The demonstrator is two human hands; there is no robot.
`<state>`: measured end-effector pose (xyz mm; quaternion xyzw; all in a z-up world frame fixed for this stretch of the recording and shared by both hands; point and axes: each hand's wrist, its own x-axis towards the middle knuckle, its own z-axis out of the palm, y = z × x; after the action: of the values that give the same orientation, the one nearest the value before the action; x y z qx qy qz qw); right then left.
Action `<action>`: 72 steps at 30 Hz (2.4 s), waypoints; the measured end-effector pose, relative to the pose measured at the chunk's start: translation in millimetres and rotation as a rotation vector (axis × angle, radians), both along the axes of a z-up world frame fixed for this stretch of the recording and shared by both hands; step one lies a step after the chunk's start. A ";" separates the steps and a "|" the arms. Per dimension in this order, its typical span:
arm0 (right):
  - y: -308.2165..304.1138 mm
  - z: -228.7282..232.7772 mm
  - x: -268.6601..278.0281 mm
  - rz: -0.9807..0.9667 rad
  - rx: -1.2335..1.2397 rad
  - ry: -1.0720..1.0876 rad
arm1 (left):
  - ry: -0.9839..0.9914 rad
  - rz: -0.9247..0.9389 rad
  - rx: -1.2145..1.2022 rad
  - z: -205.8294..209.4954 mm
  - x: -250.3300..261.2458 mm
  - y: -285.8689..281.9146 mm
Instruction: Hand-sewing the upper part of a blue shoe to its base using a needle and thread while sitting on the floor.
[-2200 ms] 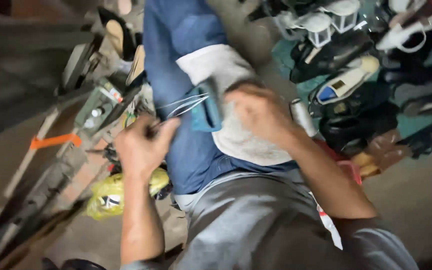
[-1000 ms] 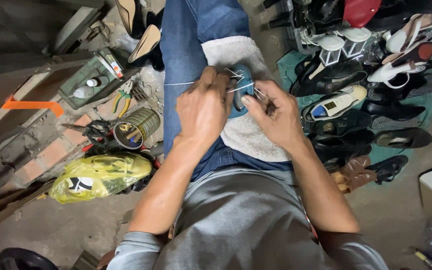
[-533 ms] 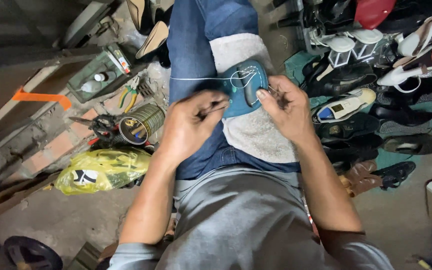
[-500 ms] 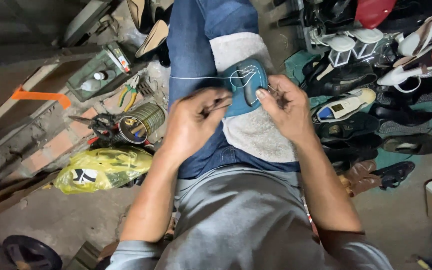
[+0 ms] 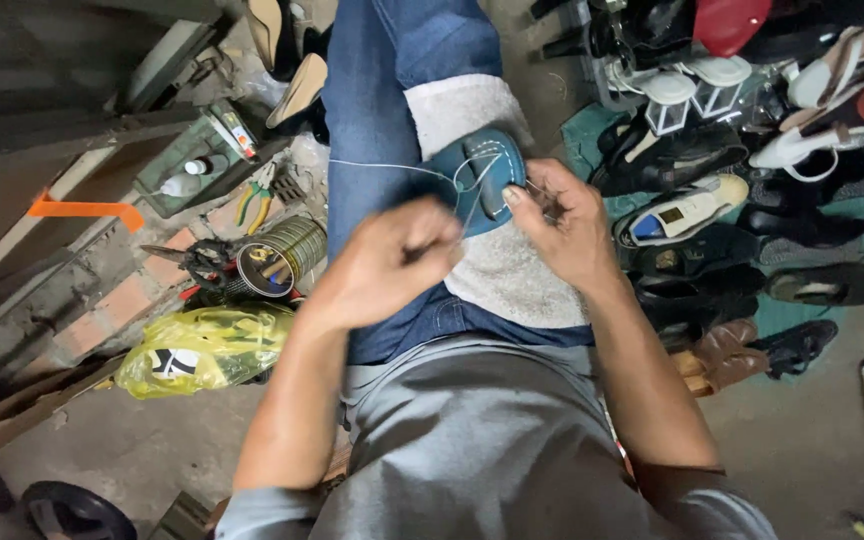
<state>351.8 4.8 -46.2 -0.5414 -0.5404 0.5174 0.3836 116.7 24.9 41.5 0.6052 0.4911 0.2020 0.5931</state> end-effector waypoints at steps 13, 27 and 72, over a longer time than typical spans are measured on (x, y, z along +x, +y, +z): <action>11.9 8.1 -9.4 0.034 -0.040 0.002 | 1.399 0.332 -0.291 -15.4 -166.7 -95.1; -10.0 -24.5 11.9 -0.085 -0.089 0.027 | 0.703 0.192 0.523 -46.4 44.5 -7.7; 13.3 19.1 -8.8 -0.065 0.219 -0.337 | 0.152 0.236 0.517 -31.8 1.0 -31.9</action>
<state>343.0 18.1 -27.1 -0.5928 -0.6321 0.3450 0.3606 117.7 -7.0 9.8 0.6882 0.5335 0.3420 0.3532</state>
